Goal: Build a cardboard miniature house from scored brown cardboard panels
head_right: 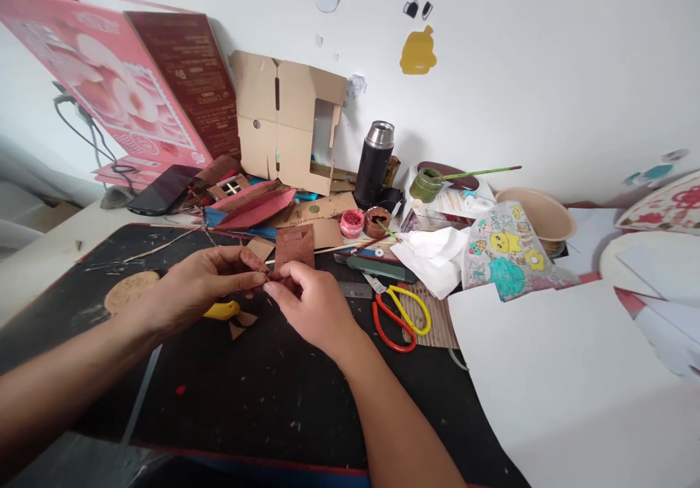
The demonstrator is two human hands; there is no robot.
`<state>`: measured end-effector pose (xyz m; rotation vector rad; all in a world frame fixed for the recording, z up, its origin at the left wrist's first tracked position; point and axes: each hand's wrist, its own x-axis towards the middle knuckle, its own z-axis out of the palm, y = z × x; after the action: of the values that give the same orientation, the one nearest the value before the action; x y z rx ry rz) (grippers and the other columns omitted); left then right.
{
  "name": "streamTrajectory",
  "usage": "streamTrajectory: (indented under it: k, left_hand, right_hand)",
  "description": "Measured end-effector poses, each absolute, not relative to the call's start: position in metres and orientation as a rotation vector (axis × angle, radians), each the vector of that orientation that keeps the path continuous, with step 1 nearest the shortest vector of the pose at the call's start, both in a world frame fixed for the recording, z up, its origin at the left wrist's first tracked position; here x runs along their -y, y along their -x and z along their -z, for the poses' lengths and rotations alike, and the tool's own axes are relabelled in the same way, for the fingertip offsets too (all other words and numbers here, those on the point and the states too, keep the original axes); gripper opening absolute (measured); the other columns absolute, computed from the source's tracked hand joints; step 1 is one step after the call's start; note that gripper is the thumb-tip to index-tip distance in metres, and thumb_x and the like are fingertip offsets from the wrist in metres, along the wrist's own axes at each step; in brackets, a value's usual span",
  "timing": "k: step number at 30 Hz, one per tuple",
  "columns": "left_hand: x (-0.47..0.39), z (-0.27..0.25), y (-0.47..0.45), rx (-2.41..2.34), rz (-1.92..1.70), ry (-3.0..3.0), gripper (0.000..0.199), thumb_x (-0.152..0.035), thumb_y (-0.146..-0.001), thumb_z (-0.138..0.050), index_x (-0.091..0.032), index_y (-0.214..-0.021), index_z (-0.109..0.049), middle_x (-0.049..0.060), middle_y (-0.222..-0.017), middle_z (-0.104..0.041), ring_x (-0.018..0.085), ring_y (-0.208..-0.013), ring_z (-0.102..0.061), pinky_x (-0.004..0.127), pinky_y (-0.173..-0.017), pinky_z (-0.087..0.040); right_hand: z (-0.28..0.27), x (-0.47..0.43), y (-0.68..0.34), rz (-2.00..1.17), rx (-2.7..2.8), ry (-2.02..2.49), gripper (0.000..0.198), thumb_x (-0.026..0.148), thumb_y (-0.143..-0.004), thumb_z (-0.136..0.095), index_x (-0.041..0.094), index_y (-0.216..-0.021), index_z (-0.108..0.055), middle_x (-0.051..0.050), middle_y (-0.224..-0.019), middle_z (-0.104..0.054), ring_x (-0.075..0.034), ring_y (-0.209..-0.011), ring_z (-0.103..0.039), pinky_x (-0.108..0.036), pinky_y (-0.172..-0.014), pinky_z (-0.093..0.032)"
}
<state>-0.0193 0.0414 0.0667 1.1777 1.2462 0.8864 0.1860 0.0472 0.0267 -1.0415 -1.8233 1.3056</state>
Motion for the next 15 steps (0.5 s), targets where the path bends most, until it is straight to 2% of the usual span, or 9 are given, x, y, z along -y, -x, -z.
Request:
streamTrajectory:
  k: [6, 15]
  left_hand:
    - [-0.0431, -0.0654, 0.0199, -1.272, -0.849, -1.223, 0.036, -0.048, -0.066, -0.093, -0.019, -0.079, -0.076, 0.002, -0.078, -0.072, 0.013, -0.063, -0.062, 0.024, -0.059, -0.053]
    - [-0.0379, -0.0592, 0.0274, -1.326, -0.682, -1.499, 0.036, -0.057, -0.086, -0.077, -0.022, -0.091, -0.077, 0.002, -0.086, -0.072, 0.016, -0.074, -0.063, 0.026, -0.065, -0.051]
  right_hand:
    - [-0.0273, -0.047, -0.1855, -1.341, 1.756, 1.041, 0.016, 0.037, -0.1, -0.064, 0.022, -0.094, -0.069, 0.005, -0.067, -0.063, -0.012, -0.054, -0.06, -0.025, -0.057, -0.045]
    - [-0.029, -0.0464, -0.1859, -1.386, 1.657, 1.019, 0.018, 0.038, -0.101, -0.063, 0.022, -0.097, -0.069, 0.004, -0.069, -0.063, -0.011, -0.052, -0.06, -0.023, -0.053, -0.046]
